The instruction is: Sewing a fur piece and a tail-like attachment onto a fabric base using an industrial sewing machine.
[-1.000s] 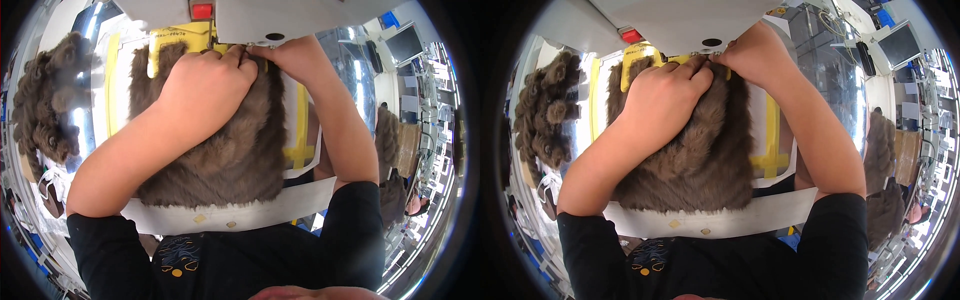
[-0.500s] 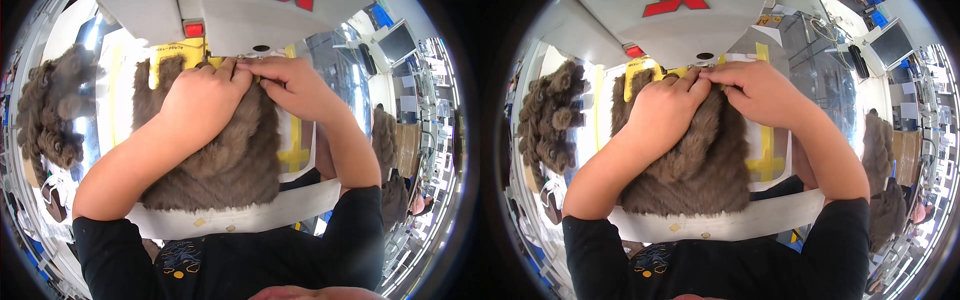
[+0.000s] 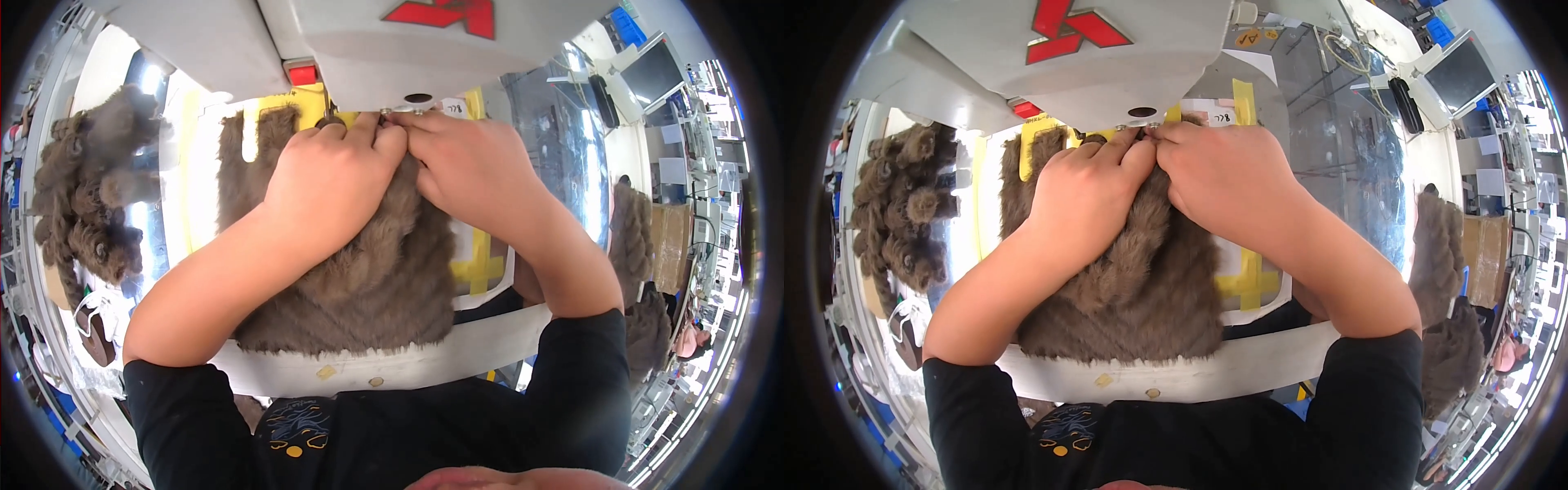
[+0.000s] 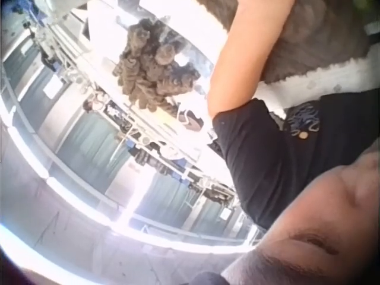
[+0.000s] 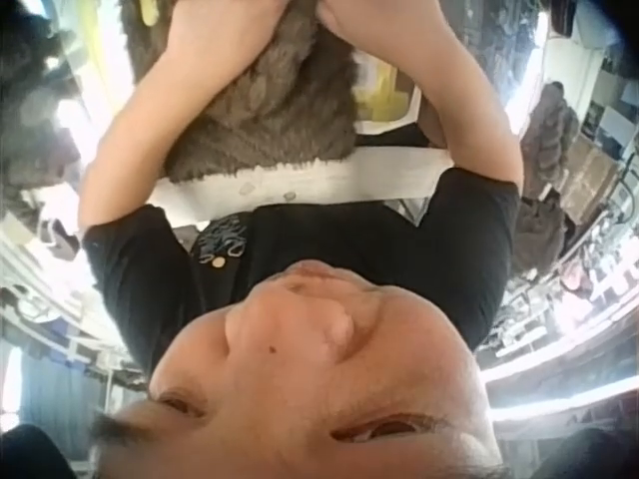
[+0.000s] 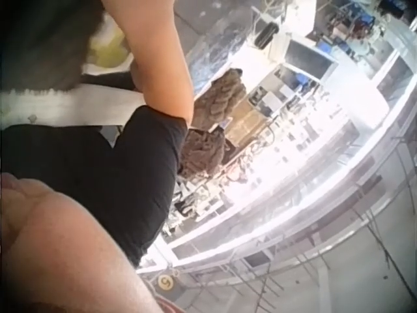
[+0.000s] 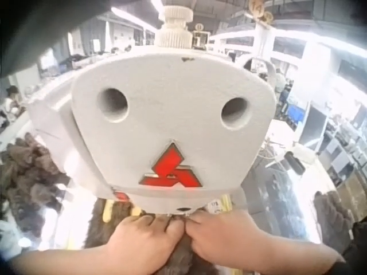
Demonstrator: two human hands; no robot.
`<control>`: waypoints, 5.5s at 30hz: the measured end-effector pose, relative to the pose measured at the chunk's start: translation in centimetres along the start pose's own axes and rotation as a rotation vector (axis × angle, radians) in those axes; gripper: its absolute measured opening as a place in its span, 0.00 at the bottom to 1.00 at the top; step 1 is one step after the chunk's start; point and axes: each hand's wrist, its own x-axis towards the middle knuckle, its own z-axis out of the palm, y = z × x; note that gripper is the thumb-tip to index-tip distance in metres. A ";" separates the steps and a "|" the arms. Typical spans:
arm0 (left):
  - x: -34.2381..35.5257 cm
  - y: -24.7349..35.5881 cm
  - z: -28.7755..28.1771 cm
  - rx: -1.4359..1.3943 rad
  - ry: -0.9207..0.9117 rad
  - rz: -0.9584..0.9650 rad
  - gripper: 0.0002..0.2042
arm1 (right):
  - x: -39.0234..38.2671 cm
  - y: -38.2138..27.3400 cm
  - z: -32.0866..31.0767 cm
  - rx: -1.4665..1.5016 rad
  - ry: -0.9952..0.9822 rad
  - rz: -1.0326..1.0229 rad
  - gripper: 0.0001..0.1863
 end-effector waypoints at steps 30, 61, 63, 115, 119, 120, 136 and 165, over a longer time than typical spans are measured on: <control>-0.4 -0.5 0.1 -0.063 0.164 0.056 0.08 | -0.4 0.3 1.2 0.112 0.049 0.011 0.12; 0.8 -0.2 0.1 -0.008 0.128 0.122 0.08 | -0.3 1.5 0.7 0.139 0.008 0.067 0.06; 0.7 -0.3 0.2 0.000 0.142 0.135 0.08 | -0.4 1.5 0.8 0.128 0.028 0.037 0.06; -1.1 -1.6 -0.8 -0.207 -0.059 0.087 0.22 | 3.0 4.5 0.6 0.191 0.011 0.104 0.11; -1.5 -1.8 -1.2 -0.167 -0.087 0.074 0.22 | 3.1 5.3 1.0 0.202 -0.020 0.065 0.13; -1.6 -1.8 -1.4 -0.145 -0.083 0.065 0.22 | 3.1 5.5 1.3 0.202 -0.021 0.066 0.13; -1.3 -2.2 -2.4 -0.067 -0.177 0.067 0.20 | 1.1 4.3 -0.2 0.510 -0.134 0.181 0.17; -0.7 -1.2 -4.9 -0.075 -0.277 0.099 0.09 | -0.2 2.1 2.1 0.234 0.063 -0.158 0.20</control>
